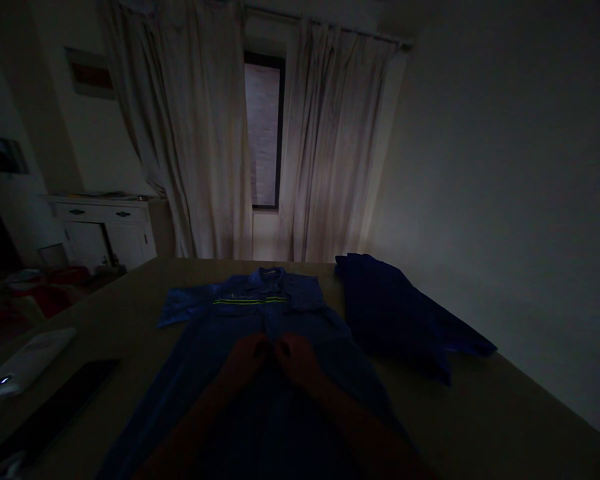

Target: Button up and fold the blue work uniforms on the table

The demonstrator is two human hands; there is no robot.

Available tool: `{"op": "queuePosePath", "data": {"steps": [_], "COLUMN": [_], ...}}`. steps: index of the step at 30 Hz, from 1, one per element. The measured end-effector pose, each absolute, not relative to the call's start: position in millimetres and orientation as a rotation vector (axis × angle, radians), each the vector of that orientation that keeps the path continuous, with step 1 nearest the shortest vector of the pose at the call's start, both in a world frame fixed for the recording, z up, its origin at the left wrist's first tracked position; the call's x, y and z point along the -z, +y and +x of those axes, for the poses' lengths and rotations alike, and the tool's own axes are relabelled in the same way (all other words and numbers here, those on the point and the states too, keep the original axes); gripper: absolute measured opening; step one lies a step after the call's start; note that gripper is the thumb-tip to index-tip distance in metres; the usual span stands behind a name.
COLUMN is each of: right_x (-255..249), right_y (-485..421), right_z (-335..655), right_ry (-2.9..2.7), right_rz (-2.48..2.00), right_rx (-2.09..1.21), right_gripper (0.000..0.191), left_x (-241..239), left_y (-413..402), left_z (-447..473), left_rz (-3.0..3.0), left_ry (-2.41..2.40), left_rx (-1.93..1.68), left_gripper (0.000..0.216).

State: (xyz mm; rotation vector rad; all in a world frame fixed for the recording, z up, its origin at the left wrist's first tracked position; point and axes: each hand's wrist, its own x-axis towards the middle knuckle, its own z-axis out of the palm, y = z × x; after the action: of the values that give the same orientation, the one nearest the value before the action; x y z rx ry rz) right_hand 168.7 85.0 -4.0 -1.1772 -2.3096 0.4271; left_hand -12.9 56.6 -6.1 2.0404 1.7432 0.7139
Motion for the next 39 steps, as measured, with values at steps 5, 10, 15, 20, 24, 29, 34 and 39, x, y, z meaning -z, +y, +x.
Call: {"op": "queuePosePath", "data": {"steps": [5, 10, 15, 20, 24, 29, 34, 39], "right_x": [11, 17, 17, 19, 18, 14, 13, 12], "right_y": [87, 91, 95, 100, 100, 96, 96, 95], "right_z": [169, 169, 174, 176, 175, 174, 174, 172], "right_ry": [-2.302, -2.281, -2.273, -2.26, -2.304, -2.312, -2.322, -2.321], "right_rz": [-1.151, -1.091, -1.001, -0.956, -0.976, -1.05, -1.041, -1.074], "right_rx": [-0.505, -0.525, -0.623, -0.676, -0.637, -0.625, -0.653, -0.639], "right_gripper": [0.016, 0.015, 0.022, 0.024, 0.021, 0.013, 0.014, 0.01], "left_x": [2, 0, 4, 5, 7, 13, 11, 7], "left_y": [51, 54, 57, 55, 55, 57, 57, 58], "left_z": [-11, -16, -18, -15, -14, -14, -14, -12], "left_rz": [2.099, 2.006, 2.024, 2.028, 1.951, 1.894, 1.907, 1.931], "left_ry": [1.721, 1.741, 1.738, 1.733, 1.757, 1.68, 1.702, 1.732], "left_rx": [-0.777, -0.736, -0.711, -0.694, -0.789, -0.855, -0.82, -0.705], "left_gripper": [0.015, 0.015, 0.013, 0.012, 0.019, 0.029, 0.026, 0.018]}}
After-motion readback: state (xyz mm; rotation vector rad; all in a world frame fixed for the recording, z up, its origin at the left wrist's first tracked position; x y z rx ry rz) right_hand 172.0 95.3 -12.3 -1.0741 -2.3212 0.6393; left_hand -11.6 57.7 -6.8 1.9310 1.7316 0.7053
